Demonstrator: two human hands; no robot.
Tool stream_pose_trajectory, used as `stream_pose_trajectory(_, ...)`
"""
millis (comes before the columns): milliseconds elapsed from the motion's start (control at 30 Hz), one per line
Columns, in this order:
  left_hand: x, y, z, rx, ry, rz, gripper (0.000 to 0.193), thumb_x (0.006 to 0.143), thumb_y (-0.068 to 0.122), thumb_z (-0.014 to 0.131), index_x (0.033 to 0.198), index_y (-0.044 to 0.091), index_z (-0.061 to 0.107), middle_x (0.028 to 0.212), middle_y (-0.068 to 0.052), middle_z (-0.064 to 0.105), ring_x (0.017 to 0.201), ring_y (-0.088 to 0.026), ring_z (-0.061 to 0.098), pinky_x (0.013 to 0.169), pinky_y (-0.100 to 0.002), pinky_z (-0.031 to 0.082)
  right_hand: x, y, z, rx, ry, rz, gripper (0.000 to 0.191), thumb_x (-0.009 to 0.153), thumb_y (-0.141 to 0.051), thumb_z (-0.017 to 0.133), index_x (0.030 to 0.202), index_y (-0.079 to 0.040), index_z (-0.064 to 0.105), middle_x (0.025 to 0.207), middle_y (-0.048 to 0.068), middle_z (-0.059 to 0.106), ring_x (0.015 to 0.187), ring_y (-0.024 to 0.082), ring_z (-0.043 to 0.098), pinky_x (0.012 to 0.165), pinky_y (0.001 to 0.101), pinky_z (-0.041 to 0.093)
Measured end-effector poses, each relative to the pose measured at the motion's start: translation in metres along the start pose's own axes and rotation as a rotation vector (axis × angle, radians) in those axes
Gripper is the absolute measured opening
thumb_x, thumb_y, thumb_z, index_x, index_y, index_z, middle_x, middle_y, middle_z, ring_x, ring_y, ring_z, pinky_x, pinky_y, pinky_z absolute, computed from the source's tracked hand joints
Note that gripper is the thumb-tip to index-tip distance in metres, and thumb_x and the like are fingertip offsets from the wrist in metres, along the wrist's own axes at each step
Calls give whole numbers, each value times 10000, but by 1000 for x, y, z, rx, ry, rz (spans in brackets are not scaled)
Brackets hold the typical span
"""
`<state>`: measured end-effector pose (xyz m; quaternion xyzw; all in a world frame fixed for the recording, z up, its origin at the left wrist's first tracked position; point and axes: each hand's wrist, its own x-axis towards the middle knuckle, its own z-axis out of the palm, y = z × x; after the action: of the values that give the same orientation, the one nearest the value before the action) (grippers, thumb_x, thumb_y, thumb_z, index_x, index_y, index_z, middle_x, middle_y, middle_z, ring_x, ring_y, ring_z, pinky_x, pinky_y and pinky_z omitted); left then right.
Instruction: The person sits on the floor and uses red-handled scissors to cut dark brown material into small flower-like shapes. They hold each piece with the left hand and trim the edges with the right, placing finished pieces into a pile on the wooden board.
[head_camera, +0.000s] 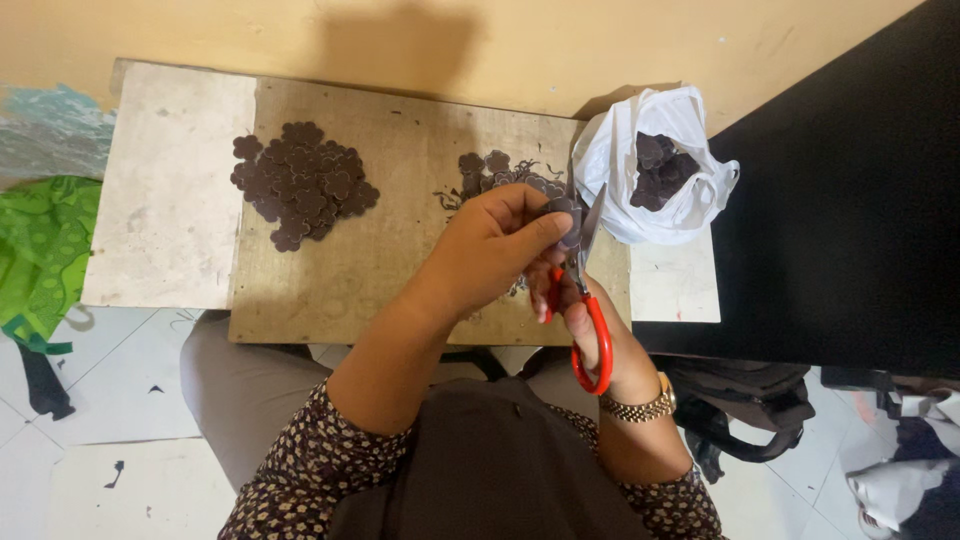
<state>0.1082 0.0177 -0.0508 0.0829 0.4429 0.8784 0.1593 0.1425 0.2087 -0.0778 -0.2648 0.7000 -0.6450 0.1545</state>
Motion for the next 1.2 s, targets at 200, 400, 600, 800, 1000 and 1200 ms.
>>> stream_pose_trajectory(200,-3,2,2,358,145,66,165,945,153,717,988,5,659,810,-34,721,706,-71,668,629,-229,552,1,-4,-7,-69,-28,30,953,925,-843,441,1330,18,491,961,36,487,877,149,476,815,289,437)
stream_pose_trajectory(400,-5,5,3,375,160,66,149,938,142,732,950,7,669,789,-39,719,697,-73,663,626,-232,552,-3,-1,-10,-141,-13,49,863,932,-836,461,1169,-8,516,937,21,482,864,140,475,777,281,434)
stream_pose_trajectory(600,-3,4,1,387,192,32,138,929,133,727,944,9,668,808,-39,735,702,-71,691,637,-226,577,0,0,-9,-170,9,48,816,925,-834,455,1101,-40,515,867,-8,406,784,119,385,685,263,366)
stream_pose_trajectory(800,-2,3,0,424,190,40,152,930,145,733,946,7,671,803,-46,733,694,-77,688,623,-224,562,1,0,-8,-158,5,37,817,932,-827,459,1117,-33,503,877,-12,418,784,120,398,688,263,377)
stream_pose_trajectory(1000,-1,0,1,310,140,46,151,950,132,722,983,4,648,816,-42,718,706,-74,679,634,-227,572,-2,6,-6,-73,-5,32,886,936,-816,471,1260,8,487,1011,48,491,896,151,473,799,295,432)
stream_pose_trajectory(1200,2,-5,1,71,29,7,130,964,104,696,1012,11,620,795,-53,689,631,-101,655,503,-273,547,-5,11,-7,35,-23,-5,901,965,-786,488,1357,24,438,1140,108,532,1037,201,538,967,362,472)
